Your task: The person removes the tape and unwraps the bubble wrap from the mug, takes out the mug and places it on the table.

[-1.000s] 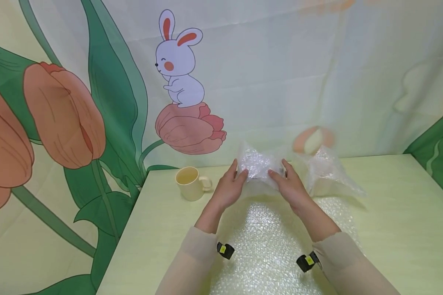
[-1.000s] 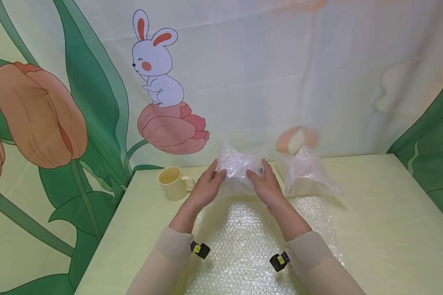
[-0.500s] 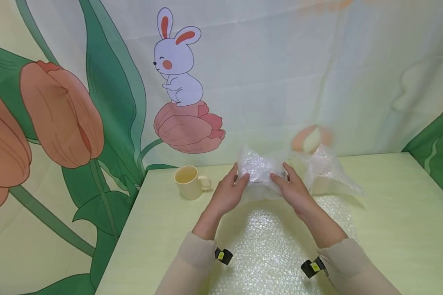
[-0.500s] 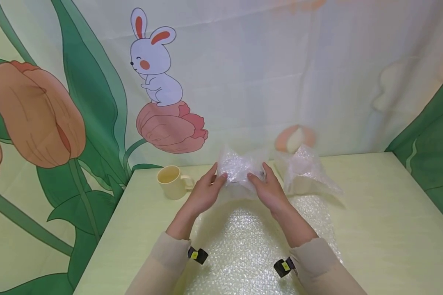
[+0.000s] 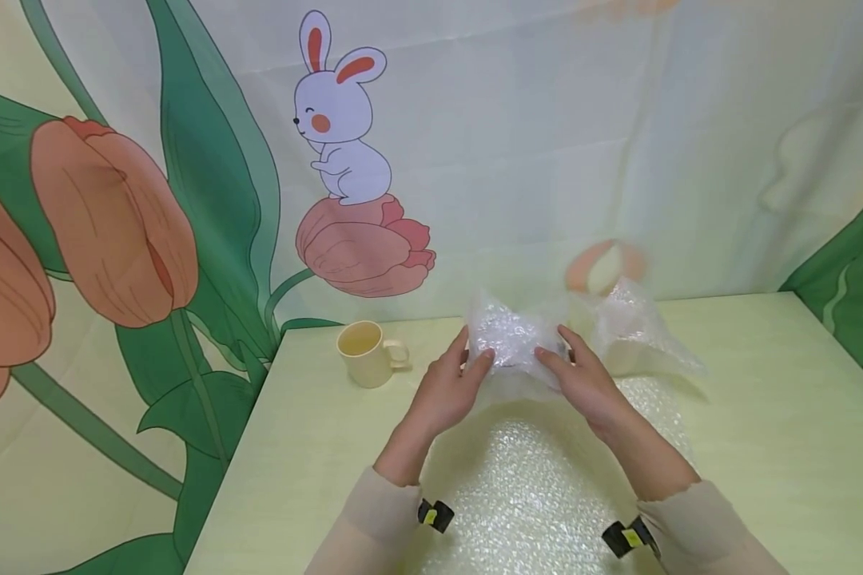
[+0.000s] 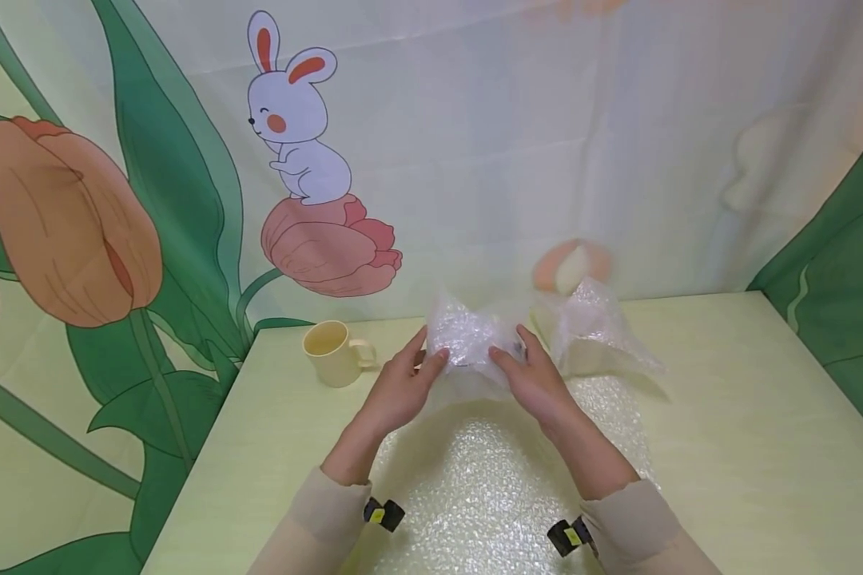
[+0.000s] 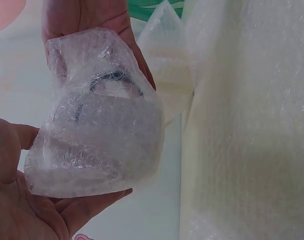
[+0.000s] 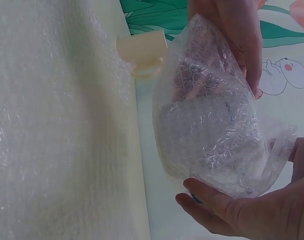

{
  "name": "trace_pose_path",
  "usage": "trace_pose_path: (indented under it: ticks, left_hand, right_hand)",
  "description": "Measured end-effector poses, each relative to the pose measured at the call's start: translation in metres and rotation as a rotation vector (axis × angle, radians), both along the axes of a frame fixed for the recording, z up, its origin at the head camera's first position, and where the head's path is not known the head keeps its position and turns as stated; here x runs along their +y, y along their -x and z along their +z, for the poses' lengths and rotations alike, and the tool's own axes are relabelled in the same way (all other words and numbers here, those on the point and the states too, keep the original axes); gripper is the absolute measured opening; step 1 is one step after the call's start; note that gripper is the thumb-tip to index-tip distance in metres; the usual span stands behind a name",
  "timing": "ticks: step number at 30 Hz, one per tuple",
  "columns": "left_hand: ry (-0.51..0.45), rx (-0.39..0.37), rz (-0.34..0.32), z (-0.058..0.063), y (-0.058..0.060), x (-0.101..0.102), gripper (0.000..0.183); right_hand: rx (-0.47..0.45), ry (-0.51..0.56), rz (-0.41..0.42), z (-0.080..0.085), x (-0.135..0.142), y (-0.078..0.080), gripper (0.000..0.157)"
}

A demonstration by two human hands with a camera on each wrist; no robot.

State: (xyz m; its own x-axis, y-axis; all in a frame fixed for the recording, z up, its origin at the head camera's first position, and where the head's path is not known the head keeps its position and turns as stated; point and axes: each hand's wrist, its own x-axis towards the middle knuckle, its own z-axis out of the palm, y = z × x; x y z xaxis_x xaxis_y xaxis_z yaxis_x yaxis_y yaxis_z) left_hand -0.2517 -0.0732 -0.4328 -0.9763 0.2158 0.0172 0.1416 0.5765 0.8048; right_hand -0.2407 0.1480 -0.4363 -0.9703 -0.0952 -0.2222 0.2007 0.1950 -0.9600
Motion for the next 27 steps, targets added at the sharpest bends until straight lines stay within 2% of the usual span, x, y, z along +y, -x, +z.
trace_pose_path:
  ticks: [13, 27]
  left_hand:
    - [0.009, 0.002, -0.054, -0.005, -0.018, 0.001, 0.070]
    - [0.050, -0.033, -0.087, -0.009, -0.041, 0.004, 0.072]
  right_hand:
    - [-0.030, -0.050, 0.010, -0.004, 0.010, -0.024, 0.084]
    - [-0.059, -0.139, 0.046, -0.011, 0.022, -0.054, 0.088]
